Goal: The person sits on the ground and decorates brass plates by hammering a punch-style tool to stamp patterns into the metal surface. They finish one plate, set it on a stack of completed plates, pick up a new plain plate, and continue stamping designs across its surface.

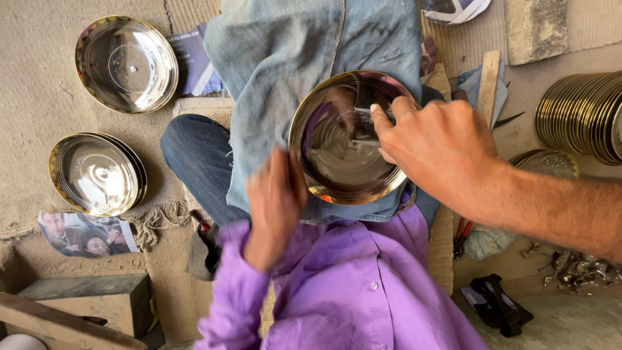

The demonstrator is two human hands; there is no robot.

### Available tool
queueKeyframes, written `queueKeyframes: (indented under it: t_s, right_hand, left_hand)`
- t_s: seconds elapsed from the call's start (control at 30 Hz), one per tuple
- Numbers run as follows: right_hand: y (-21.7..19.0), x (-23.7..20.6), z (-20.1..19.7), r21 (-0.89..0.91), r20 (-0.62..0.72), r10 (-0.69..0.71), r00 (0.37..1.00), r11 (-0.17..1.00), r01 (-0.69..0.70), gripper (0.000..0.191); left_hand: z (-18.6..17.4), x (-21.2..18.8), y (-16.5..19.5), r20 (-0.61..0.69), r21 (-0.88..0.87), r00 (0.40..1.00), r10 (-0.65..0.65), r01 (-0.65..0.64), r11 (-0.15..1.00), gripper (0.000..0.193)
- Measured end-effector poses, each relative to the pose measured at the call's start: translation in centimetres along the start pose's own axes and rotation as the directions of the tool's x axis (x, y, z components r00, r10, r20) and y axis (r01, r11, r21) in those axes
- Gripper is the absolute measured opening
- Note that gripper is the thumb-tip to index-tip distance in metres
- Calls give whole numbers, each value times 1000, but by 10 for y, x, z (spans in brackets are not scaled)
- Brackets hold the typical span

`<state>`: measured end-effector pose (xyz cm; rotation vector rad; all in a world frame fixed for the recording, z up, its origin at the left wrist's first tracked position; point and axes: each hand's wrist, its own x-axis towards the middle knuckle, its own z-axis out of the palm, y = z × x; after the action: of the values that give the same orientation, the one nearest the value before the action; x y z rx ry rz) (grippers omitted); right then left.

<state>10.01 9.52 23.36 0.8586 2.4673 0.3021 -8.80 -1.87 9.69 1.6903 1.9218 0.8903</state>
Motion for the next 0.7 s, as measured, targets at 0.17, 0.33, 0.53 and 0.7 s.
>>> queueKeyframes:
  t_s: [0.17, 0.33, 0.53, 0.7]
  right_hand:
    - [-3, -3, 3, 14, 70, -11, 997, 1000, 10, 70]
    - [-5, -7, 4, 33, 21, 13, 1000, 999, -13, 65]
    - [-6, -9, 5, 58, 4, 50, 999, 997, -51, 61]
    - [-5, -10, 8, 42, -2, 36, 999, 998, -36, 61]
  left_hand:
    - [-11, -28, 13, 104, -87, 991, -88, 98, 991, 25]
    - [-7, 60, -11, 75, 21, 968, 238, -240, 970, 21]
    - [0, 66, -3, 61, 89, 970, 236, -241, 966, 13]
    - [2, -42, 30, -57, -107, 991, -124, 118, 987, 27]
